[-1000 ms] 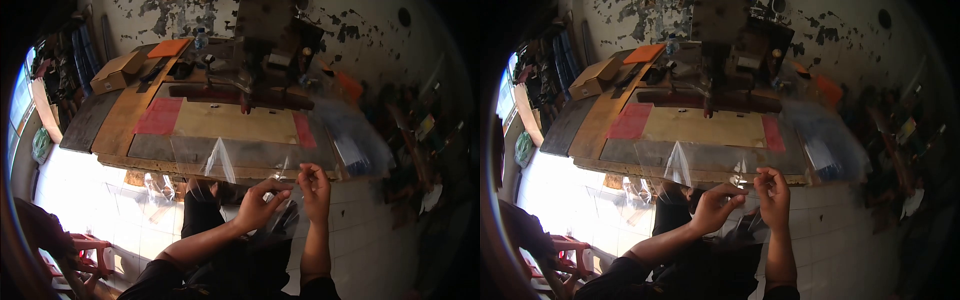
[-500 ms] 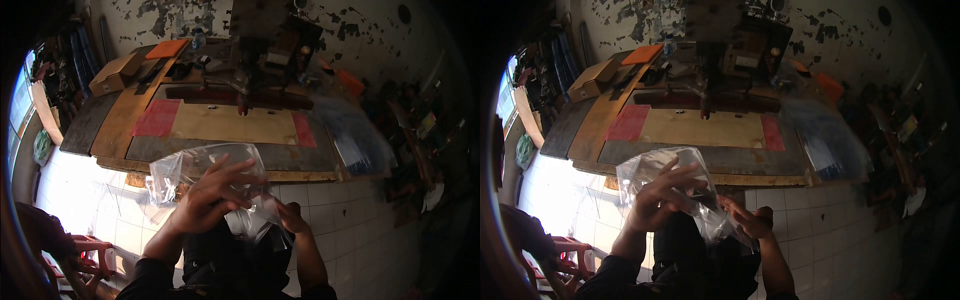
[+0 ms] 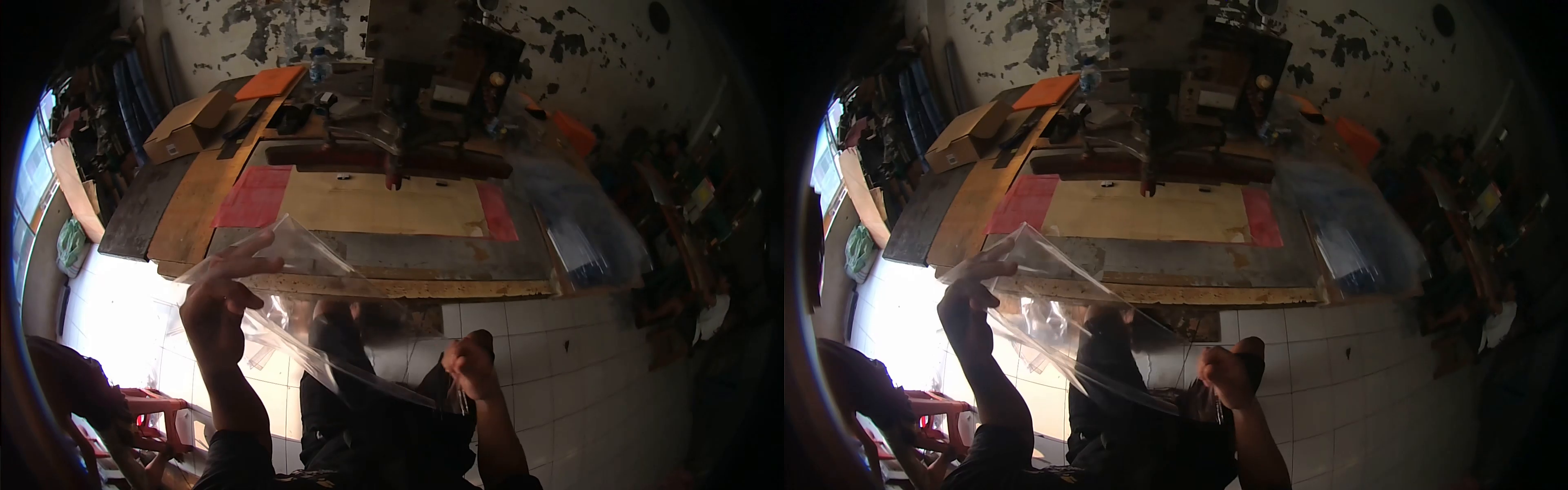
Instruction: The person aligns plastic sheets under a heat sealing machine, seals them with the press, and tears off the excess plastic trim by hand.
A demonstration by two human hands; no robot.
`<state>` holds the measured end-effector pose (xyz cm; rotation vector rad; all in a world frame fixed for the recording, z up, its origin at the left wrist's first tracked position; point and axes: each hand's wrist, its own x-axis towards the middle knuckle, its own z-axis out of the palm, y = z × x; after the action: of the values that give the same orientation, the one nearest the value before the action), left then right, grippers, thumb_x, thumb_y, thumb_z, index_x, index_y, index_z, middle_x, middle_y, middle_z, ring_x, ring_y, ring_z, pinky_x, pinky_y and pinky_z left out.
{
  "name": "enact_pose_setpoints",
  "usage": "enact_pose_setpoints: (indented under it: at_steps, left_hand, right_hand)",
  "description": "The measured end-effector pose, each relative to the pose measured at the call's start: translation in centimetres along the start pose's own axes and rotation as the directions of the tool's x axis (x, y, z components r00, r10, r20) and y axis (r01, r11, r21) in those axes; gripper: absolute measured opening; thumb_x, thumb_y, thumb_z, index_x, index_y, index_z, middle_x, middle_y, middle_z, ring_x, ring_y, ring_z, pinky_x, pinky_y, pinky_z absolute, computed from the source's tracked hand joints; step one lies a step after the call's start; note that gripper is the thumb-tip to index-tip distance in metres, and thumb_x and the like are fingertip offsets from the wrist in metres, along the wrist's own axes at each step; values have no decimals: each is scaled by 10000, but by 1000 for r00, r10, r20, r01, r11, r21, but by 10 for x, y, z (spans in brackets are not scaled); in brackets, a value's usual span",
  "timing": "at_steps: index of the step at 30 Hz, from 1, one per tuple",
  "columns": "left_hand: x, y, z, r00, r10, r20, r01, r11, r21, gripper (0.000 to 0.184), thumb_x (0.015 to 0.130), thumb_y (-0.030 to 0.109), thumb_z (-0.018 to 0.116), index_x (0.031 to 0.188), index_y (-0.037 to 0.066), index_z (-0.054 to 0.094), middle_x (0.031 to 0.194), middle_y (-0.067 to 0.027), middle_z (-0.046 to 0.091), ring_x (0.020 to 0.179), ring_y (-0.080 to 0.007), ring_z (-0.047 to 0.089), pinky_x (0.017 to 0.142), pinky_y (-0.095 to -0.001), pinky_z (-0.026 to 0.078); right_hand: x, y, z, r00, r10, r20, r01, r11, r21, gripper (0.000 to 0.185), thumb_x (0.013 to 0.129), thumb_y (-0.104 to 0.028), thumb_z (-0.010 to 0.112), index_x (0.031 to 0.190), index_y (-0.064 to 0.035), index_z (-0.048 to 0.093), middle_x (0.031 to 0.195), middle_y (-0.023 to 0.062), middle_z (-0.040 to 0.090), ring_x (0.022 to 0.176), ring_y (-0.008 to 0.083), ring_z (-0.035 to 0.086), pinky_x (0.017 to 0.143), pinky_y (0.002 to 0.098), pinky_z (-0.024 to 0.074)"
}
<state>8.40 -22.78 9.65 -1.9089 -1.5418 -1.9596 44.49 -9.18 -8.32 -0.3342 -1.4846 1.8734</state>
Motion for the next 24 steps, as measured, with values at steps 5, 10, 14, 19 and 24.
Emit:
enact_pose_setpoints:
  at_steps: [5,10,14,19,24]
  left_hand:
    - [9,-12,4,991,96,-97,-74,974,213,389,979,394,691,885,18,725,1258,-198,725,1243,-373,665,1030,-486,509]
    - [6,-18,35,969,106,-224,-60,977,203,179,801,194,856,892,64,773,953,-112,673,967,-258,646,886,-418,494]
    - [1,-16,58,870,451,-199,-204,697,688,208,747,235,876,850,90,770,1074,-109,575,1040,-296,594,858,-429,472]
    - [17,-17,83,882,471,2,-443,829,340,213,791,148,850,897,73,682,875,-85,765,726,-204,739,583,-305,537]
    - [19,-16,109,785,597,165,-618,742,260,295,810,203,827,1038,77,687,945,-23,741,700,-132,698,543,-269,490]
  right_hand:
    - [-13,-43,-11,987,-125,-97,90,948,-304,242,1018,-274,710,981,-47,636,807,-15,539,595,64,519,531,235,423]
    - [-25,-73,-8,950,306,-57,-307,891,-334,132,1024,-159,699,992,-46,639,741,-40,560,611,33,529,544,213,421]
    - [-29,-77,-22,843,536,-43,-473,702,-532,146,1013,-191,718,982,-67,646,773,-21,634,647,69,589,627,238,486]
    - [-1,-119,-5,992,47,-119,-128,424,-897,361,915,-243,813,1163,-27,663,1049,88,722,995,236,694,805,355,551]
    - [62,-154,60,858,-473,202,366,286,-885,591,864,-284,846,1339,-18,617,1363,128,632,1274,347,597,1059,443,493]
